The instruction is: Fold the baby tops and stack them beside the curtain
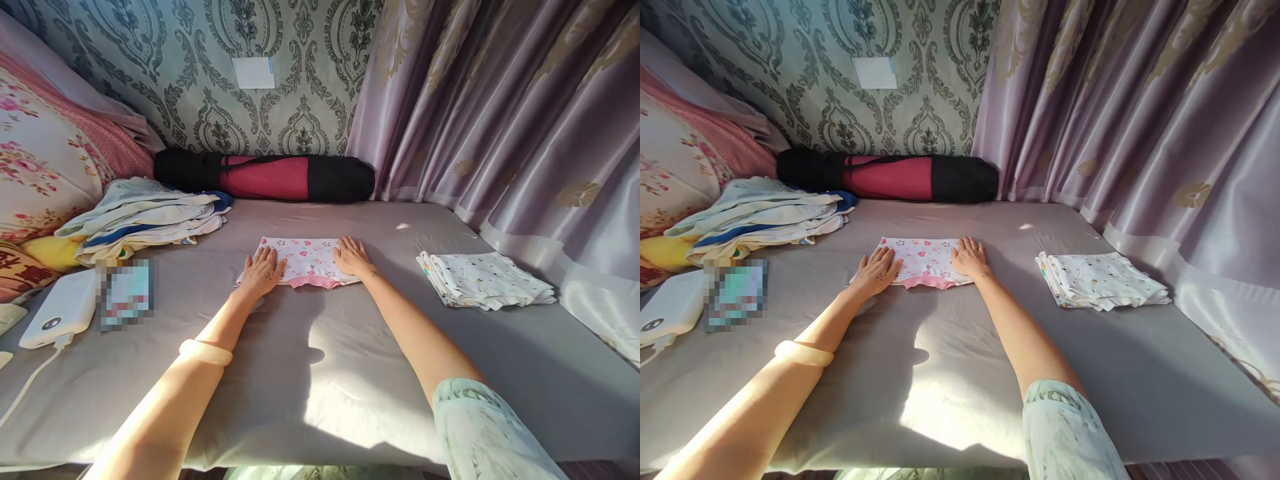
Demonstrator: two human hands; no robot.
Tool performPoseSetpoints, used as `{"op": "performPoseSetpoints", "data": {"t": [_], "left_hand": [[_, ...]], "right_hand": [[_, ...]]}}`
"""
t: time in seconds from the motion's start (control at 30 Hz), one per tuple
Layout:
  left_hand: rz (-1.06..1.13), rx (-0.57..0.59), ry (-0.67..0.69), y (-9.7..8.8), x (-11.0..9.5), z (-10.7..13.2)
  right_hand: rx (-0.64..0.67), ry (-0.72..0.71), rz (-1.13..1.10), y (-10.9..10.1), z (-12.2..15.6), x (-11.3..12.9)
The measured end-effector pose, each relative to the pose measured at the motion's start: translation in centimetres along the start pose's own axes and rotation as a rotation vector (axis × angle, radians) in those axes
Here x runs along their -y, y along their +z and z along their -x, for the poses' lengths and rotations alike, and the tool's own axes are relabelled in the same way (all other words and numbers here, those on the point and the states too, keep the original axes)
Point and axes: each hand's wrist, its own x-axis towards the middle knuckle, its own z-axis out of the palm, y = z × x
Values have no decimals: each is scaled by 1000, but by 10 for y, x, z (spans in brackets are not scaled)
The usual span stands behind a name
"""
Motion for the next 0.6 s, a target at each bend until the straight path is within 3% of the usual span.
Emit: {"op": "performPoseSetpoints", "data": {"t": [0.13,0.27,0.43,0.6], "left_hand": [[49,-12,-10,-2,-1,1],[96,-100,-1,-5,2,4],[129,-191,16,-5,8,8],[166,-164,8,-4,10,8]], "right_hand": [[22,7,15,-8,1,7],[-36,-71,-10,-14,4,33],[-8,-164,-82,-3,6,66],[-3,-152,-57,10,4,70]]}}
